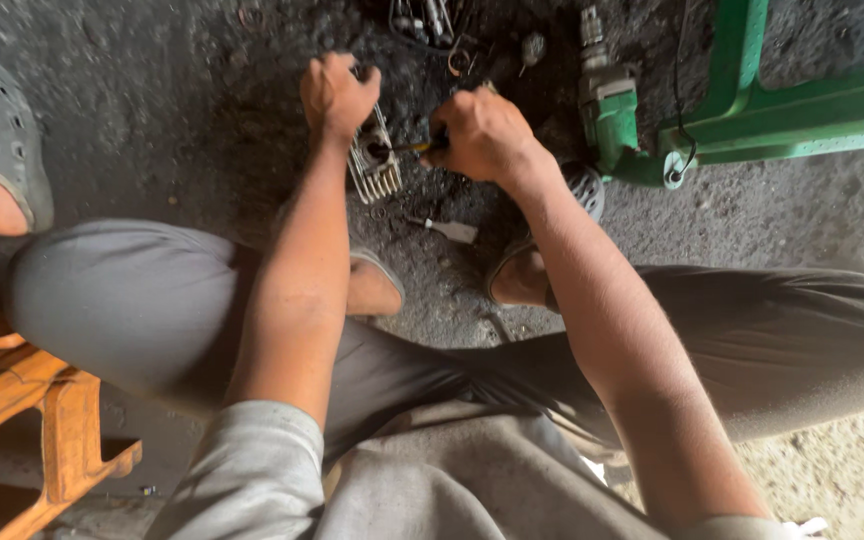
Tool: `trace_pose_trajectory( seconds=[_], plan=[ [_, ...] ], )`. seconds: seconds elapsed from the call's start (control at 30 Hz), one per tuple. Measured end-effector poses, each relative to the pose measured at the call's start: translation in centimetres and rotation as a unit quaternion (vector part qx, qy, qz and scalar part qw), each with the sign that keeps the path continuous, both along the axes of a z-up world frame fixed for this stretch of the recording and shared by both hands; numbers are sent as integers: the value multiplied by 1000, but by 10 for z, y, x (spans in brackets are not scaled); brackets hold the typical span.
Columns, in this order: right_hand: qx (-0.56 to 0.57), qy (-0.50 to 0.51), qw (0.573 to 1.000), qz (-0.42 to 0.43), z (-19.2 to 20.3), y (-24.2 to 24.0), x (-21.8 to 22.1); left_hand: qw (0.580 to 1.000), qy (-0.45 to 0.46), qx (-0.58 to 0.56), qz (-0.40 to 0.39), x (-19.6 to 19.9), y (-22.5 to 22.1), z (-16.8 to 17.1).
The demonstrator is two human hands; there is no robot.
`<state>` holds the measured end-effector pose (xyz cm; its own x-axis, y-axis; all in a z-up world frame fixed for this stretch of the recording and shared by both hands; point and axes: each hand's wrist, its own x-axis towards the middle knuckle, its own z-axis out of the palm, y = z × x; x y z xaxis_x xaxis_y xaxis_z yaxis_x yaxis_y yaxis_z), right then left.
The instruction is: The person scrapes material from the surface of a metal engine component using a screwdriver and then wipes the component with a cloth.
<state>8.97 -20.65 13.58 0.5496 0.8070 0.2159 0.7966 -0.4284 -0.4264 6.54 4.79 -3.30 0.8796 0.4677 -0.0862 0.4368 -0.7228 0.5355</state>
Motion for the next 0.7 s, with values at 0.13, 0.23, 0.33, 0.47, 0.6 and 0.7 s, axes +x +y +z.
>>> trace_pose_trajectory(
  seconds=[0.13,0.23,0.33,0.47,0.6,0.7],
  plan=[
    [-156,314,929,-121,3,-4,2,998,53,-4,37,6,7,1],
    [-113,420,876,-210,0,-19,-5,998,39,27,45,11,0,7],
    [-79,473,837,-262,-14,-31,-16,996,71,39,35,21,-7,12],
    [-123,318,918,-204,-29,-21,-20,993,103,43,27,33,-11,14],
    [-112,102,971,-186,-23,-1,-19,991,135,12,10,29,-10,10],
    [-132,328,921,-164,-8,-1,-11,992,125,-22,17,27,-4,12]
  ],
)
